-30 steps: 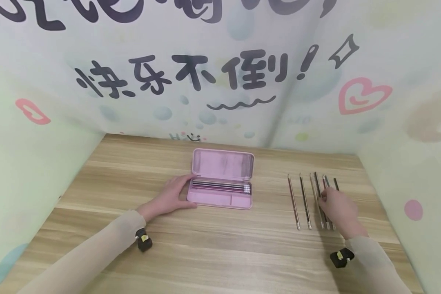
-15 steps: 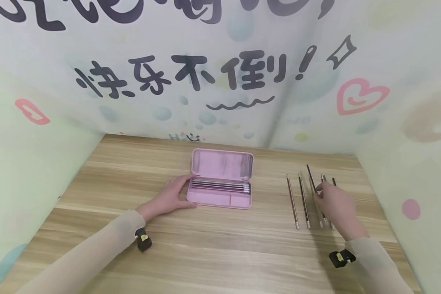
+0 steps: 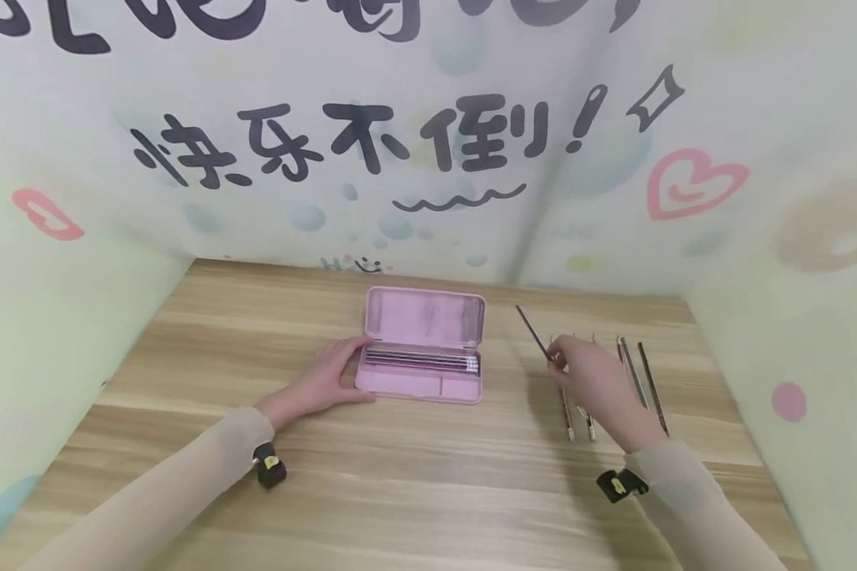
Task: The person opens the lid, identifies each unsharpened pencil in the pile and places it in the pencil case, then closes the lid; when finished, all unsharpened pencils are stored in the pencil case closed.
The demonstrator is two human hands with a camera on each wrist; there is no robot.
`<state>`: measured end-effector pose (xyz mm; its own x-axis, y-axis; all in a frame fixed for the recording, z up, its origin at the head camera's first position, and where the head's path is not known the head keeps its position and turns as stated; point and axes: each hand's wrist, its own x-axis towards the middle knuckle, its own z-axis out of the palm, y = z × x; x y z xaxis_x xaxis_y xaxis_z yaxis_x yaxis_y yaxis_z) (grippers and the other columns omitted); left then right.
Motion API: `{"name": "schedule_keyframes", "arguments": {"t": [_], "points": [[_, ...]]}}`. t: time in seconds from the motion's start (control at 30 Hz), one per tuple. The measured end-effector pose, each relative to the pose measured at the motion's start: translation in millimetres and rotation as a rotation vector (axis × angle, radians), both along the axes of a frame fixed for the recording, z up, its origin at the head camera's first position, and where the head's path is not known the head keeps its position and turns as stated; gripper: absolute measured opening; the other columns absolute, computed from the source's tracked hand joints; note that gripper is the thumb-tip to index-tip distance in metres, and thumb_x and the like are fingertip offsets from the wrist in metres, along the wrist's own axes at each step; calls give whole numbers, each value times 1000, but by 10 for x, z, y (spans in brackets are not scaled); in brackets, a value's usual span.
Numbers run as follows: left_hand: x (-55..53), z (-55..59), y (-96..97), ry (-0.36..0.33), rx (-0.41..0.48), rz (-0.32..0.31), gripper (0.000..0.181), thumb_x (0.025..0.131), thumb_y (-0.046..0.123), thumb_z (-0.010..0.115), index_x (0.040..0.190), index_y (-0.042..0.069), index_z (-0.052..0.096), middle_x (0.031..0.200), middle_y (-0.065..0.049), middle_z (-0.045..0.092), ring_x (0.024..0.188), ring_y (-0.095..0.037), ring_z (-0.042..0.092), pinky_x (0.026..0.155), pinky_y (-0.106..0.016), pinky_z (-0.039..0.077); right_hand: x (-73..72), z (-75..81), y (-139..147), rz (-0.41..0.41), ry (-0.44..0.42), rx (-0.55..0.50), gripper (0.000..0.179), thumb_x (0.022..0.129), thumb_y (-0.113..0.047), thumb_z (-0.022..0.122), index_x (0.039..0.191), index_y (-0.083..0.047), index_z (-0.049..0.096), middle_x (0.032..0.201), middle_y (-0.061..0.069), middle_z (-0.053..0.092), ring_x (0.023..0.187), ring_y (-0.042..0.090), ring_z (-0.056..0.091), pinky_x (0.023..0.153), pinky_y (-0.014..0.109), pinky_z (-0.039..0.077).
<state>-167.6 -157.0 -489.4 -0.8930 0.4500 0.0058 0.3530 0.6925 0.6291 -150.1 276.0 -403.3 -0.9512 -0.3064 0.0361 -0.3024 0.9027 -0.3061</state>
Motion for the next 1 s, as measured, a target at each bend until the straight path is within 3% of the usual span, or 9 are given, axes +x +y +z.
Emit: {"name": "schedule_keyframes", "arguments": {"t": [0.23,0.57,1.0], "points": [[4,-40,-13,-8,-4,1,103,79,44,90,160,11,37,161,-14,44,148,-38,38,123,-62,22,-123,25,-250,116,-20,27,17,95,-8,70,111,-4,71,88,-1,73,58,6,50,48,27,39],[-13,-17,4,-6,-6,1,100,80,42,90,160,10,38,160,-15,45,148,-38,38,123,-61,23,-320,8,-547,259,16,68,6,93,-8,75,98,-11,74,87,-3,72,74,14,66,61,37,54],[-5,-7,-9,-4,-13,-3,101,80,44,90,160,10,37,161,-14,44,147,-38,38,122,-60,25,-479,-28,-902,352,-9,108,7,92,-6,77,94,-11,74,91,2,74,84,20,70,73,41,59]]}}
